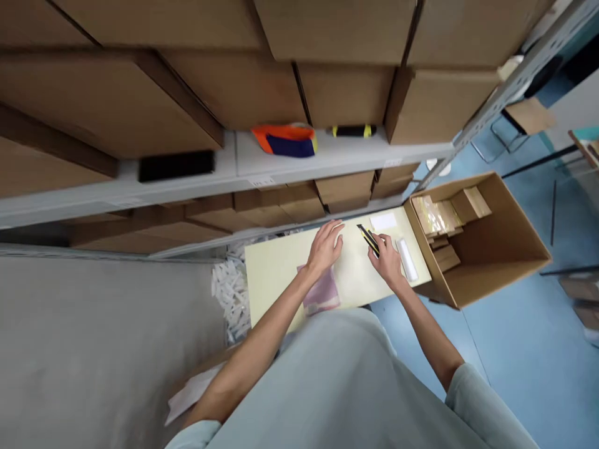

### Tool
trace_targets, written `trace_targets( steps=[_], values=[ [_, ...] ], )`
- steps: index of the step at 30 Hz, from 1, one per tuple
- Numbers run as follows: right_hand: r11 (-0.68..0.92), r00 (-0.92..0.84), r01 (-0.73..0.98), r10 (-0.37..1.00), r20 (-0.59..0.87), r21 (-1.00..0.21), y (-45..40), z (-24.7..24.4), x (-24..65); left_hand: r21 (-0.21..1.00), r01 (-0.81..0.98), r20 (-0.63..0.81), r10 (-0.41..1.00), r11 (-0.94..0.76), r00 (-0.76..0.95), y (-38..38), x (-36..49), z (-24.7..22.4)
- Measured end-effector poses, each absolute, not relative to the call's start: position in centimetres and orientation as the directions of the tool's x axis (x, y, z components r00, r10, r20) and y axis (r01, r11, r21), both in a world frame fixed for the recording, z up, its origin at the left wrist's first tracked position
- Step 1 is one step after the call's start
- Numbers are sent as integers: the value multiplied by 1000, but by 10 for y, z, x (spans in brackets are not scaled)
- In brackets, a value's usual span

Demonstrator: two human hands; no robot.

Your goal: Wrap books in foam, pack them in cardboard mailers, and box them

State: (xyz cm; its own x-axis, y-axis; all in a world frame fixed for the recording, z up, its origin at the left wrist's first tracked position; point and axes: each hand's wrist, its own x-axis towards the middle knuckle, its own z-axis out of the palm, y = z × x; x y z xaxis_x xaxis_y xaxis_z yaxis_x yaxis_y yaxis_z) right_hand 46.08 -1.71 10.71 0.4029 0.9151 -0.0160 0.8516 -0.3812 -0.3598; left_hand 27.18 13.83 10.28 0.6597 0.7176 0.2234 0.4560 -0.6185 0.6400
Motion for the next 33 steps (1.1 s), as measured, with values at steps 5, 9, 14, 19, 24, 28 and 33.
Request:
trace_targets(
  steps=[5,9,14,19,24,28,33],
  values=[
    [-35,139,942,946,294,-333,129,200,524,561,413,464,686,-717,561,197,323,202],
    [82,-24,968,971,238,-238,215,242,553,508,424,542,661,-750,519,214,344,245],
    [128,-96,969,983,156,-210,265,233,570,540,506,490,740,-673,462,196,318,216],
    [137,-60,957,956,288,-256,254,196,572,597,702,153,914,-388,374,136,255,108],
    [34,65,891,977,203,-452,156,98,517,525,840,-267,910,-138,317,43,208,12],
    [-153,-15,811,960,-281,-565,41,10,447,528,840,-356,866,-124,352,1,204,-29],
    [-402,68,785,812,-580,-472,-29,-46,405,527,839,-392,836,-140,385,-4,222,-55]
  ],
)
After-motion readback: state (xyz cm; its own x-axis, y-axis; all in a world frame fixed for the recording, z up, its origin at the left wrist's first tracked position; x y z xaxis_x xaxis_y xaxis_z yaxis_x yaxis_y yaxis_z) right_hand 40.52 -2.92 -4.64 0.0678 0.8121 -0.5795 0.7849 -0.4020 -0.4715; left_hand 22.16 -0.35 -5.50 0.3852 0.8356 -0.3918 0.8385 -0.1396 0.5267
